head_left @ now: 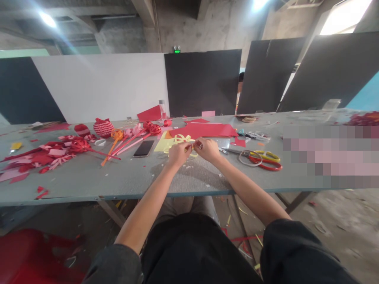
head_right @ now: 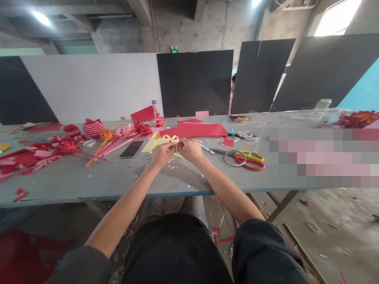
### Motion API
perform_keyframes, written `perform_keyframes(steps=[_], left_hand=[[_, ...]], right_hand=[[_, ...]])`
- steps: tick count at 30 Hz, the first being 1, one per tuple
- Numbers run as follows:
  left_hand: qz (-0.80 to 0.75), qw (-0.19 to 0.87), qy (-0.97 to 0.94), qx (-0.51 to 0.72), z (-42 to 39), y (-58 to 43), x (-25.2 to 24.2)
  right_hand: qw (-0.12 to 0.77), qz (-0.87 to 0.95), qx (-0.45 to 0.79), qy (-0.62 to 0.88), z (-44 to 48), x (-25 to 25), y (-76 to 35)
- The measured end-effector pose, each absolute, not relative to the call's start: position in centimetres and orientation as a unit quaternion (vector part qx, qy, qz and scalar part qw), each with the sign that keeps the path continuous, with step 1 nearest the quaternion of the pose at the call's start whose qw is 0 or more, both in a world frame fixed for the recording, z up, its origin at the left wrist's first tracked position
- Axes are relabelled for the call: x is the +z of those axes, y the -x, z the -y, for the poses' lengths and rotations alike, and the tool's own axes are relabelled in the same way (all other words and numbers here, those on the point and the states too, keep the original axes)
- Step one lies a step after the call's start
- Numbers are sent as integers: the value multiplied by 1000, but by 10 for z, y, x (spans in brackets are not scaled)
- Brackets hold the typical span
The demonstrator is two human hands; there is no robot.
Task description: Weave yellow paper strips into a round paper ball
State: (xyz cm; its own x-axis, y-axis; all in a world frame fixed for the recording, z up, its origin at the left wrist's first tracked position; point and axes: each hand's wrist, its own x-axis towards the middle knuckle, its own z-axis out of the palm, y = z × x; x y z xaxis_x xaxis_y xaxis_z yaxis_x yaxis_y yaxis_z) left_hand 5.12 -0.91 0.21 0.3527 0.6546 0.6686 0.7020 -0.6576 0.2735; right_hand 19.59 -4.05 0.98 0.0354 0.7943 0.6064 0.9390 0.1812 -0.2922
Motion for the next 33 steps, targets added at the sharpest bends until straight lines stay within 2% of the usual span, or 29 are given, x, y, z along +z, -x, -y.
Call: perform_keyframes(steps=[6,13,27,33], left_hand=[[399,39,836,-376,8,-51,2],[397,48,843,-360,8,-51,2],[355,97,872,-322,7,-49,0],[340,76,872,-344,9,-50,2]], right_hand=[[343,715,-101,600,40,8,-198],[302,755,-106,573,43,12,-205],[247,779,-170,550,39,8,-213],[242,785,-193,536,39,9,-214]])
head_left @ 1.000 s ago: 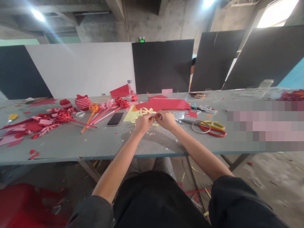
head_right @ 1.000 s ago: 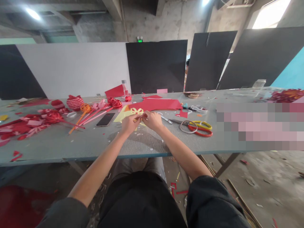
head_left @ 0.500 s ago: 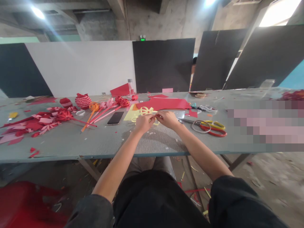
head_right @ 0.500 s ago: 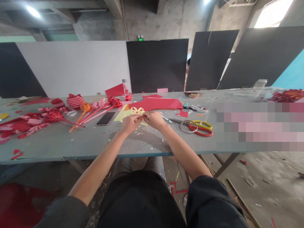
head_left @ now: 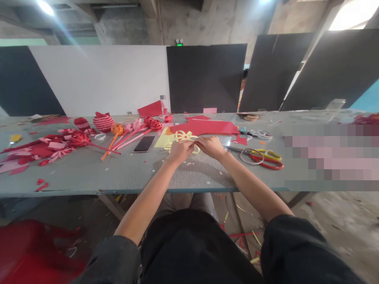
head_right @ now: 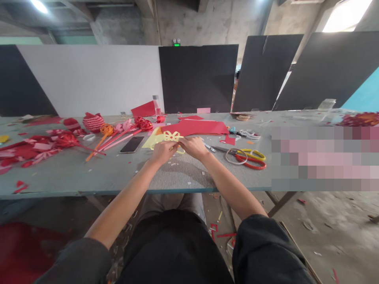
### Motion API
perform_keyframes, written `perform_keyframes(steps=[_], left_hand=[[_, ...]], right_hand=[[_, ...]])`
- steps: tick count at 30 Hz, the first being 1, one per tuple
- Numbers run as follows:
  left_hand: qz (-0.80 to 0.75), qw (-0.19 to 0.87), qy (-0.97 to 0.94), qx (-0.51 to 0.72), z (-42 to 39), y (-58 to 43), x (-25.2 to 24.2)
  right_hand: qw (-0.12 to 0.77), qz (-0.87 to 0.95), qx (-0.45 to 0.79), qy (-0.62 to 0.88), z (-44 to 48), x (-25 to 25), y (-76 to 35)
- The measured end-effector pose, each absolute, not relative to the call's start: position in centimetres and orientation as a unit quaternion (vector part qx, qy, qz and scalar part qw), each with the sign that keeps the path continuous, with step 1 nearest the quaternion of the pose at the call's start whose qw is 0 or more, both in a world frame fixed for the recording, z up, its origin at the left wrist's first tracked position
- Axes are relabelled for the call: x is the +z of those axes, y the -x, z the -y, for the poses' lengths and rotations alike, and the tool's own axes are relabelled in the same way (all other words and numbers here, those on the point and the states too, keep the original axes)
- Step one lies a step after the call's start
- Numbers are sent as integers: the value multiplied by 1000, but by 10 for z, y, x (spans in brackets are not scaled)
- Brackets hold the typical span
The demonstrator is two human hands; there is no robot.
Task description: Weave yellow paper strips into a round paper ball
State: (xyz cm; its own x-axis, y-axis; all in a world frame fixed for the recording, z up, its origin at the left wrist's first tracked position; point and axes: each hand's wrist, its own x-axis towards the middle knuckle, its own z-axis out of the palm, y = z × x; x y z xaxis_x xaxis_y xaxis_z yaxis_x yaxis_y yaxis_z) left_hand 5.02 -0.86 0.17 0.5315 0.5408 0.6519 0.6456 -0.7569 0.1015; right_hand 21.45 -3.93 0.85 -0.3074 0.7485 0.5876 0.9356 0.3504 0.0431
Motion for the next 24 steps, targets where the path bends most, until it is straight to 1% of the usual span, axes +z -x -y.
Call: perform_keyframes(steps=[3,7,14,24], left_hand=[[336,60,869,-359,9,-50,2],[335,79,863,-371,8,-48,2],[310,110,871,-365,7,-47,-1],[282,132,870,-381,1,-47,-4]], right_hand=[[254,782,-196,534,38,9,-215],[274,783,-198,522,38,9,-215],[264,783,-195,528,41,9,-214],[270,774,-242,520,40,8,-211]])
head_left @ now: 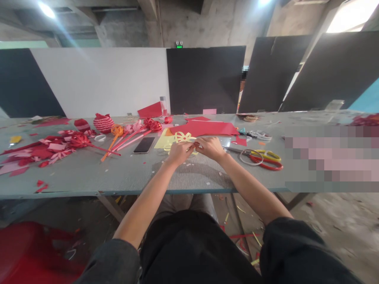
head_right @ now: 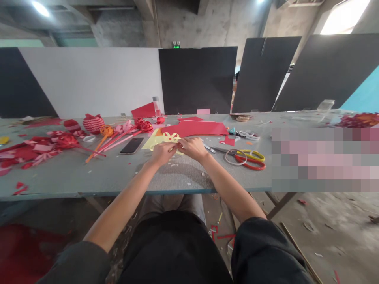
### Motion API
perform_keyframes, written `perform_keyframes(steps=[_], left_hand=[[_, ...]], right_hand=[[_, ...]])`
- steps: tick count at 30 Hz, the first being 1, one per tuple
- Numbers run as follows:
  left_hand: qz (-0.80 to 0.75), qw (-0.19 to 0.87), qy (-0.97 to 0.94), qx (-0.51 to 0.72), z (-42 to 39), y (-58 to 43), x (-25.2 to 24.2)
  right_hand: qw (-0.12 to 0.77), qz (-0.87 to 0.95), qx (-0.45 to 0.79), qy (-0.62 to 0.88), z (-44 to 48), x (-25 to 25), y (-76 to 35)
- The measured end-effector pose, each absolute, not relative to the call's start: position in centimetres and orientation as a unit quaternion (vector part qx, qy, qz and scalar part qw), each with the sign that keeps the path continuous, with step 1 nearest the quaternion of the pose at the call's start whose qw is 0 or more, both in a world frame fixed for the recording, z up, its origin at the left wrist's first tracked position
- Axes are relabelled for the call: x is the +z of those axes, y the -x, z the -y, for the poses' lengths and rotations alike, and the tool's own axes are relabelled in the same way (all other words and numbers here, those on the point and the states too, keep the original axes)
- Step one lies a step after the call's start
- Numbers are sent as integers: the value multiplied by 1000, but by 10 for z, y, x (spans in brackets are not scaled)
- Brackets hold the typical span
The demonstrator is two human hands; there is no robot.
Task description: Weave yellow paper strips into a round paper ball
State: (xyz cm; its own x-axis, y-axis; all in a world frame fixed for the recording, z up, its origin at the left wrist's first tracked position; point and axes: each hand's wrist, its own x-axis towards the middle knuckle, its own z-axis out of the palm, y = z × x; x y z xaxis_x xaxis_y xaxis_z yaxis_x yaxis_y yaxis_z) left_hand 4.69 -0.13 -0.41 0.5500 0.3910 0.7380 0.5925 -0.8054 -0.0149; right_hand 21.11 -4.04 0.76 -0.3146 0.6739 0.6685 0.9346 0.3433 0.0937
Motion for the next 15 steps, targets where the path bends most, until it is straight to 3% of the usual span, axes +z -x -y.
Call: perform_keyframes(steps=[15], left_hand=[[261,128,871,-397,0,-46,-3]], right_hand=[[312,791,-268,453,40,9,-218]])
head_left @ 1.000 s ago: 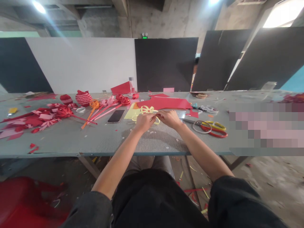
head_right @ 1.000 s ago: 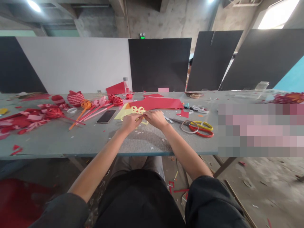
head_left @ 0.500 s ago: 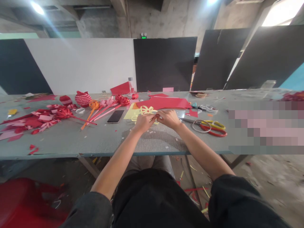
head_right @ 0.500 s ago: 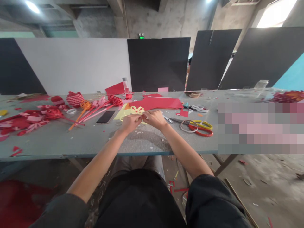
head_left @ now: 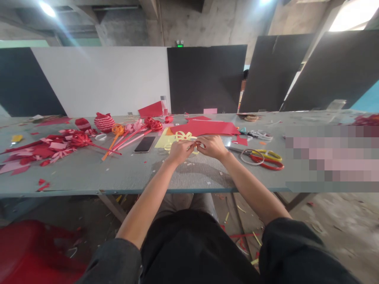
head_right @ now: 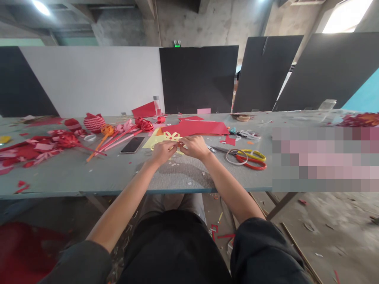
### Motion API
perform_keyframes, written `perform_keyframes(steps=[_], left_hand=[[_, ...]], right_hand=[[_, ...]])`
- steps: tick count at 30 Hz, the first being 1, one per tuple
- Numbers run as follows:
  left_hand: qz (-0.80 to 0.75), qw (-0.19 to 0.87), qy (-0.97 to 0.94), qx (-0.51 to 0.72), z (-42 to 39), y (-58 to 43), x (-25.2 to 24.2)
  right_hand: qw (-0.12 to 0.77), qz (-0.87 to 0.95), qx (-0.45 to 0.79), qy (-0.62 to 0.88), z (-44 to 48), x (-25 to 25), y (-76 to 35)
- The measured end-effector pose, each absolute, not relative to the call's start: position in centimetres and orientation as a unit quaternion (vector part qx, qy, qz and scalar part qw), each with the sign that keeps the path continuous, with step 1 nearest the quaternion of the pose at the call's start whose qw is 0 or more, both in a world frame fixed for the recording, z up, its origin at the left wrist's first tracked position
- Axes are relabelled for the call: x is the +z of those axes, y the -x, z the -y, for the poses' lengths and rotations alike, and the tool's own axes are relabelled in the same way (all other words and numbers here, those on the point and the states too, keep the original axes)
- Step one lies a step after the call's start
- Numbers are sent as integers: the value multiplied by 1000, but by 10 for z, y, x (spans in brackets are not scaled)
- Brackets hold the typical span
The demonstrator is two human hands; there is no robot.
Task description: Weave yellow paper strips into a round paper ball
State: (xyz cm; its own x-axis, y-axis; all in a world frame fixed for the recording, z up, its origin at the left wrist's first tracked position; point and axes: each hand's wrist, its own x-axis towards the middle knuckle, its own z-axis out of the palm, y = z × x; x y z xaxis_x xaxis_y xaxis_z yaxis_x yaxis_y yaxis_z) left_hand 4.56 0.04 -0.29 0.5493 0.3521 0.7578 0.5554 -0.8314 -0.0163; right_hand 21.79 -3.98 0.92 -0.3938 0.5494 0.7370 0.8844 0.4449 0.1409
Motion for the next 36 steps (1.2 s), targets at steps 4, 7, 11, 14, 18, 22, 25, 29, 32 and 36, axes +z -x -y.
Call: perform_keyframes(steps=[4,7,11,14,18,22,25,29,32,36], left_hand=[[266,141,874,-381,0,-45,-3],[270,153,876,-370,0,-45,-3],[266,159,877,-367,-2,-45,-4],[266,156,875,-373,-2,-44,-4],[264,143,875,-380,-1,-44,-4],[267,129,874,-384,-1,-43,-4],[275,128,873,-381,-1,-43,-4],[283,119,872,-381,0,-43,-3],[311,117,858,-392,1,-43,-1],[353,114,837,-404,4,-44,1]], right_hand=[[303,796,-266,452,40,10,-218],[293,794,-265,462,40,10,-217],[289,795,-261,466,40,10,-216],[293,795,-248,469,39,10,-218],[314,793,-225,471,37,10,-220],[332,794,-197,469,38,10,-220],[334,800,-177,466,38,10,-221],[343,801,-146,470,34,9,-225],[354,795,-122,476,31,9,-226],[373,771,-95,507,32,11,-225]])
